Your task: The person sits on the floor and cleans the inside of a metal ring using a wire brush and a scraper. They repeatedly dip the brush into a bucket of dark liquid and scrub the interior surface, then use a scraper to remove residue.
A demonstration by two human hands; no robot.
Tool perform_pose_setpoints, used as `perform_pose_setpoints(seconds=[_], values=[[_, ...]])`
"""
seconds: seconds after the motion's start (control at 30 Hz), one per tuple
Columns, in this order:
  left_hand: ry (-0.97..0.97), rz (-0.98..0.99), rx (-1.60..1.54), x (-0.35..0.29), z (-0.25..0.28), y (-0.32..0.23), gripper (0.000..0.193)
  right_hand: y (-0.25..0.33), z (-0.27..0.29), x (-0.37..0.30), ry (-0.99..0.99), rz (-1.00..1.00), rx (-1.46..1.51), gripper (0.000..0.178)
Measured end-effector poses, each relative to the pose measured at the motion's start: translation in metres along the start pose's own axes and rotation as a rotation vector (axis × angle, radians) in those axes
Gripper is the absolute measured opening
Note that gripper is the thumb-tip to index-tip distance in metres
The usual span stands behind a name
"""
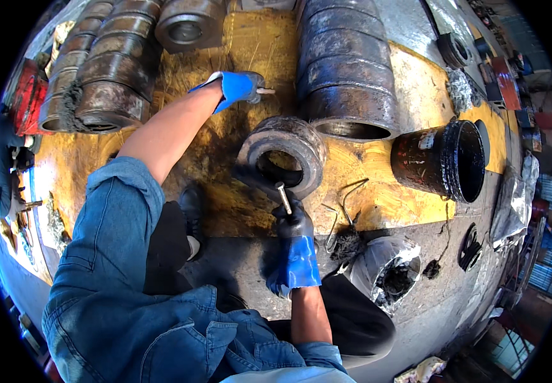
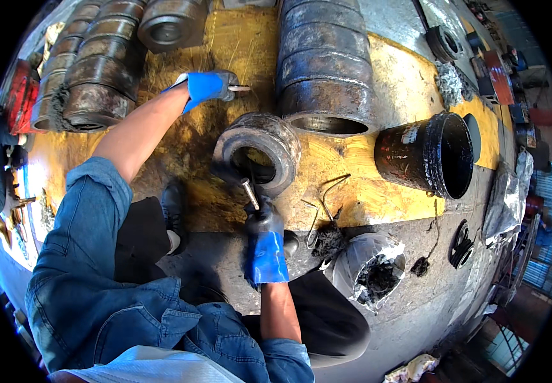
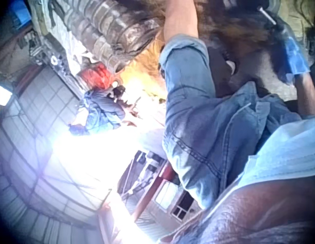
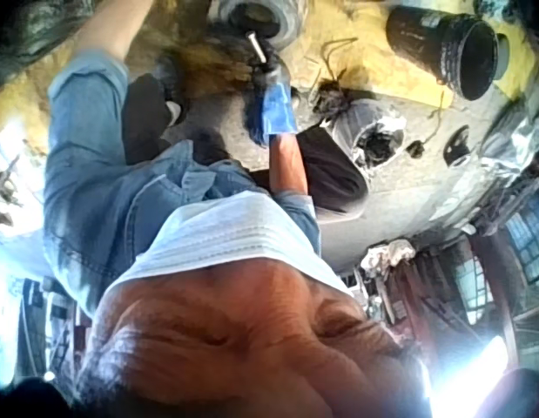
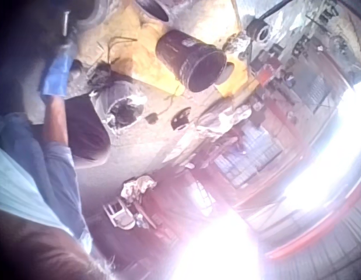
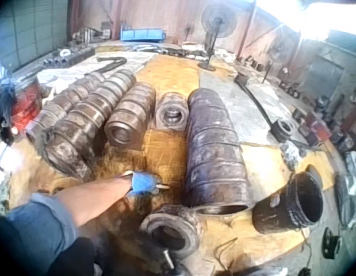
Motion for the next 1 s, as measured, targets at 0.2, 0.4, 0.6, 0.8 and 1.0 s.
perform_pose_setpoints(seconds=[0.2, 0.4, 0.6, 0.8, 1.0], values=[[-0.324, 0.029, 0.171, -0.109, 0.114, -0.054, 0.032, 0.023, 0.032, -0.028, 0.020, 0.129, -0.026, 0.053], [-0.480, -0.062, -0.139, -0.239, 0.203, -0.112, 0.033, 0.134, 0.154, -0.079, -0.249, 0.374, 0.480, 0.042], [-0.458, -0.439, -0.954, -0.329, 0.226, -0.139, 0.035, 0.199, 0.251, -0.120, -0.421, 0.577, 0.784, 0.070], [-0.138, -0.714, -1.936, -0.336, 0.177, -0.185, 0.038, 0.198, 0.244, -0.119, -0.261, 0.545, 1.055, 0.051], [0.054, -0.934, -2.234, -0.314, 0.137, -0.233, 0.043, 0.209, 0.197, -0.110, -0.189, 0.568, 0.985, 0.048]])
Point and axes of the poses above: each hand's wrist, its own x-axis towards the middle knuckle, its own z-axis out of the back of the hand, y = z × x, the point moved 10 cm from there along x, towards the middle knuckle, and after that the axes turned 4 degrees about z, right-handed, at the moved point
